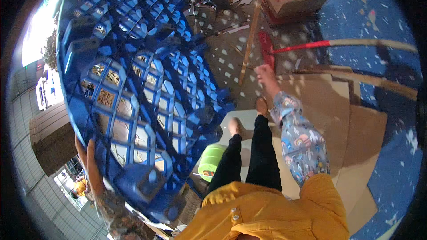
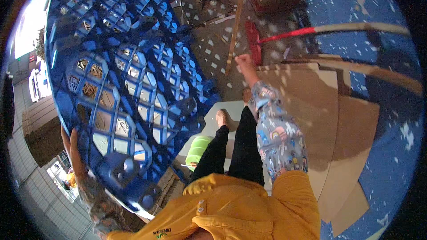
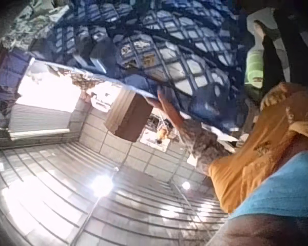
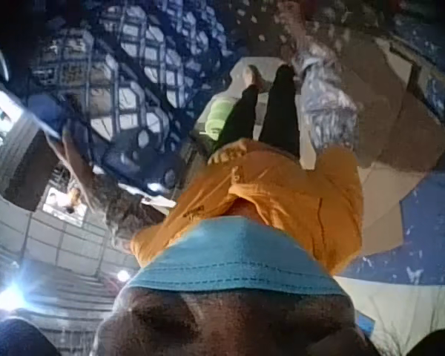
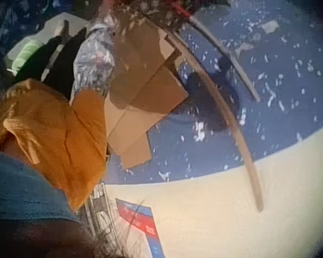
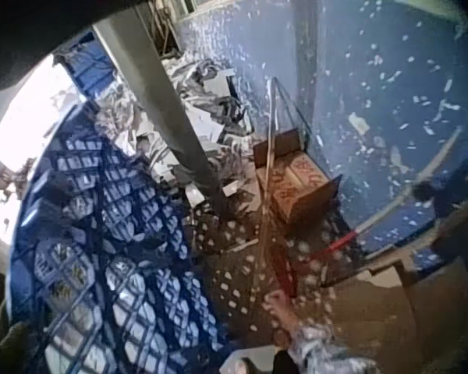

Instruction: Sweeping cardboard scraps on a warehouse floor using a broom.

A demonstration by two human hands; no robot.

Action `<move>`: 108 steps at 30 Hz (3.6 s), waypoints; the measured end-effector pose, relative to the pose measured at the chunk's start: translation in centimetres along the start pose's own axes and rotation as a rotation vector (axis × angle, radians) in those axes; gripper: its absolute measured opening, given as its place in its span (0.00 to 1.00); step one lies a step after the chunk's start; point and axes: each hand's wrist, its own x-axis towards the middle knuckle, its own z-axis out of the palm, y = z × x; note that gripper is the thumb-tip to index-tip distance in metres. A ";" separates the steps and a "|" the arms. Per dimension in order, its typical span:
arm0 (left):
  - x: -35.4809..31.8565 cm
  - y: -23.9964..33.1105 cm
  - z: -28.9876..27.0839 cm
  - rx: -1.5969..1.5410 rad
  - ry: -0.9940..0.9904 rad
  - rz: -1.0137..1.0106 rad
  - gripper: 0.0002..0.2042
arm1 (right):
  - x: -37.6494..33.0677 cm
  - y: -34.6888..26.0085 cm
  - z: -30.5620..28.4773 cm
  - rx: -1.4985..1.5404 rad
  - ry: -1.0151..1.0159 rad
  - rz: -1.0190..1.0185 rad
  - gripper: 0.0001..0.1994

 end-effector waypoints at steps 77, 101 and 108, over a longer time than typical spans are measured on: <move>-2.6 14.9 14.4 0.128 0.014 0.925 0.18 | -30.1 -18.5 -9.7 -0.005 0.637 -0.709 0.10; -4.4 15.9 12.2 0.010 -0.123 0.733 0.18 | -15.7 -18.6 -20.8 -0.327 1.212 -0.582 0.19; -4.8 16.5 12.6 0.048 -0.100 0.703 0.17 | -18.2 -18.3 -19.0 -0.574 1.289 -0.313 0.20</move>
